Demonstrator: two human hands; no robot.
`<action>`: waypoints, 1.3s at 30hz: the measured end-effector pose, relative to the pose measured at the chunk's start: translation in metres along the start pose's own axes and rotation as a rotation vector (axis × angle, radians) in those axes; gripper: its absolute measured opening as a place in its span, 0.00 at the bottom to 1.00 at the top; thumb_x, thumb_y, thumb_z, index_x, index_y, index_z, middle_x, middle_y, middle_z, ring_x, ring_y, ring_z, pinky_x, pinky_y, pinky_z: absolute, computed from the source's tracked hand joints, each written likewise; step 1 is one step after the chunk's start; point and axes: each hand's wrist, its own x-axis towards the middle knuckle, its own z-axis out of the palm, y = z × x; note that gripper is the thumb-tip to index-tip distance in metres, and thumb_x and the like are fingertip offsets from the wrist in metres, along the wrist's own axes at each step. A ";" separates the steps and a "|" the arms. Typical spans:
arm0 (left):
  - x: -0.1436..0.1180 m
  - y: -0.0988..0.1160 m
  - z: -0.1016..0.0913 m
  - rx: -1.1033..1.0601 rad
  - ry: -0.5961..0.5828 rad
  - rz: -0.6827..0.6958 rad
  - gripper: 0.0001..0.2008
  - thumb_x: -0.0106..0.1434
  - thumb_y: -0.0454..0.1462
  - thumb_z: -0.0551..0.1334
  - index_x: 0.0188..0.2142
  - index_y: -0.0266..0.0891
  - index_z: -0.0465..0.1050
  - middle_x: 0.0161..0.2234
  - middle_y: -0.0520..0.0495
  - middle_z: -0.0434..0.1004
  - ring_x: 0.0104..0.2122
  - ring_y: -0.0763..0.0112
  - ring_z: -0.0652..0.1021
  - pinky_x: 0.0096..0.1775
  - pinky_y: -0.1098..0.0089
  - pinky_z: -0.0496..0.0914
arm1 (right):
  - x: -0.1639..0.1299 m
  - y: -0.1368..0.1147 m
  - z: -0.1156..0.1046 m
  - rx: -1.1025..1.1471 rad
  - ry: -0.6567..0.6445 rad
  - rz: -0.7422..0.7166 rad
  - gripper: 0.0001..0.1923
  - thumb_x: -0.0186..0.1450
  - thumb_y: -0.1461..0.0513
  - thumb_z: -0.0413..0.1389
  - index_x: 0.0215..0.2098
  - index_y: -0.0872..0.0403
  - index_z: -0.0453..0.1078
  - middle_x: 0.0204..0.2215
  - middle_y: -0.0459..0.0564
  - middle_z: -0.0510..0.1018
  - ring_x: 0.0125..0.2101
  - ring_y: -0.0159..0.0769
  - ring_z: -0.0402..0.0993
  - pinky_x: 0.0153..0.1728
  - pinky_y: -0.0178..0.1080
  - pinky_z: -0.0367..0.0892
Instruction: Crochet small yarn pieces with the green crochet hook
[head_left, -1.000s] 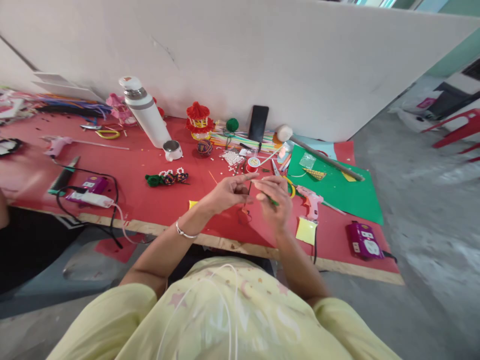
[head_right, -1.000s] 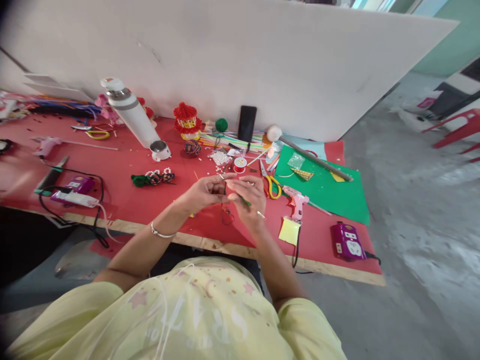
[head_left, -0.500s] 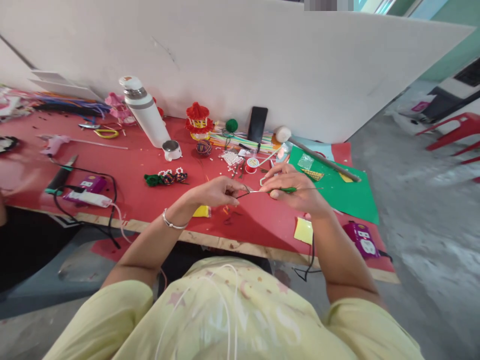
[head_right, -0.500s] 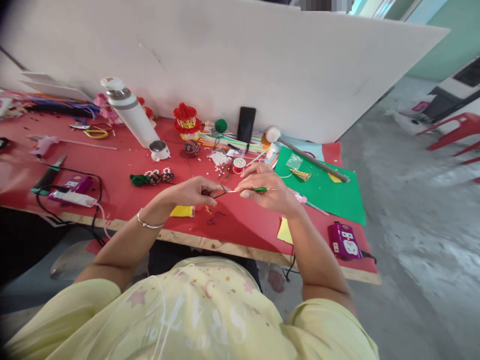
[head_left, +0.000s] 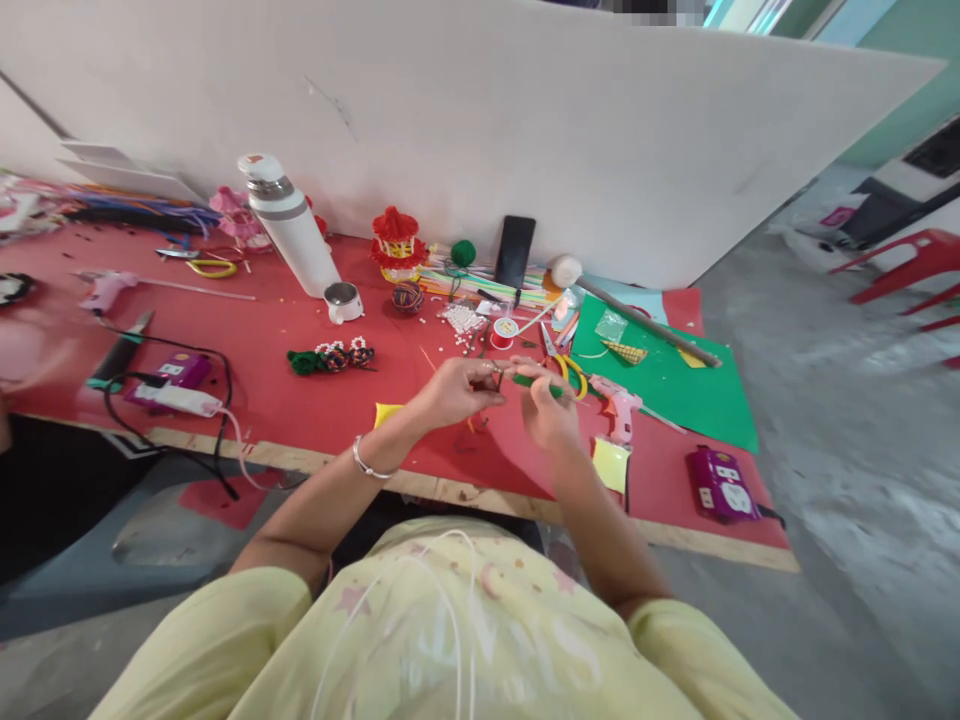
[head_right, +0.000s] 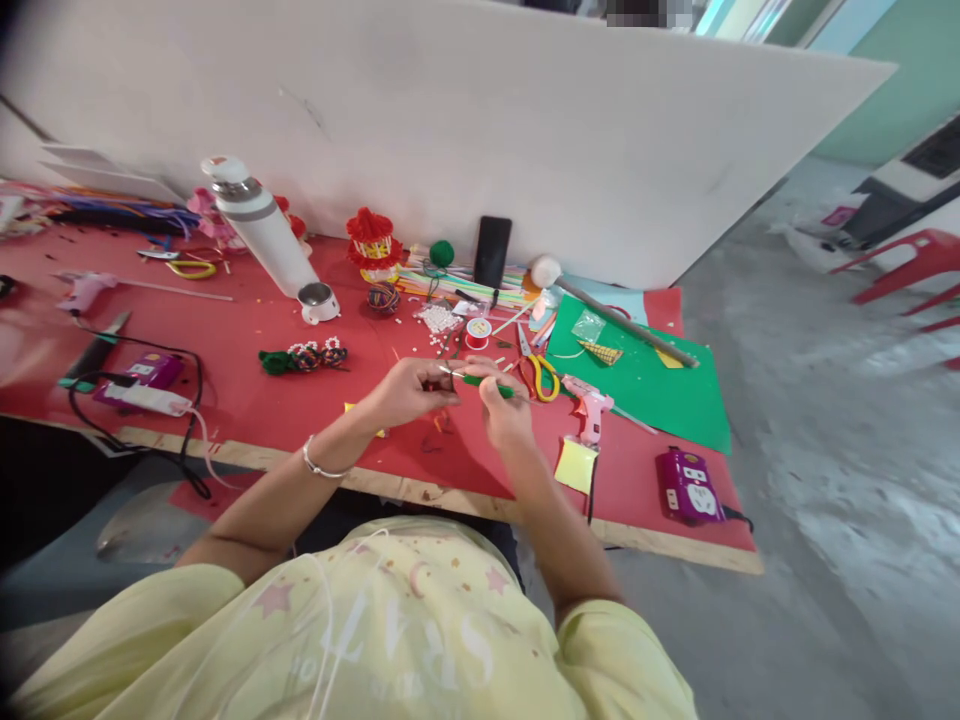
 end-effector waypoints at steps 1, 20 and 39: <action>0.000 -0.002 0.006 0.009 0.036 -0.007 0.17 0.58 0.36 0.70 0.47 0.31 0.81 0.23 0.55 0.73 0.24 0.77 0.71 0.30 0.75 0.66 | -0.006 0.002 0.006 -0.065 0.076 -0.041 0.11 0.70 0.50 0.60 0.41 0.42 0.83 0.38 0.46 0.86 0.48 0.42 0.81 0.55 0.50 0.73; -0.004 -0.017 0.024 0.116 0.220 0.032 0.35 0.61 0.35 0.67 0.68 0.32 0.65 0.26 0.54 0.77 0.25 0.76 0.73 0.32 0.75 0.67 | -0.018 -0.010 0.003 -0.857 0.060 -0.554 0.19 0.66 0.60 0.66 0.54 0.37 0.78 0.45 0.42 0.88 0.48 0.47 0.76 0.57 0.55 0.65; -0.009 0.002 -0.028 0.135 -0.154 -0.044 0.20 0.58 0.33 0.67 0.51 0.34 0.83 0.23 0.54 0.74 0.24 0.77 0.69 0.28 0.76 0.63 | 0.044 -0.067 -0.052 -0.596 -0.579 -0.311 0.10 0.66 0.52 0.66 0.45 0.40 0.84 0.38 0.46 0.88 0.48 0.46 0.77 0.55 0.52 0.68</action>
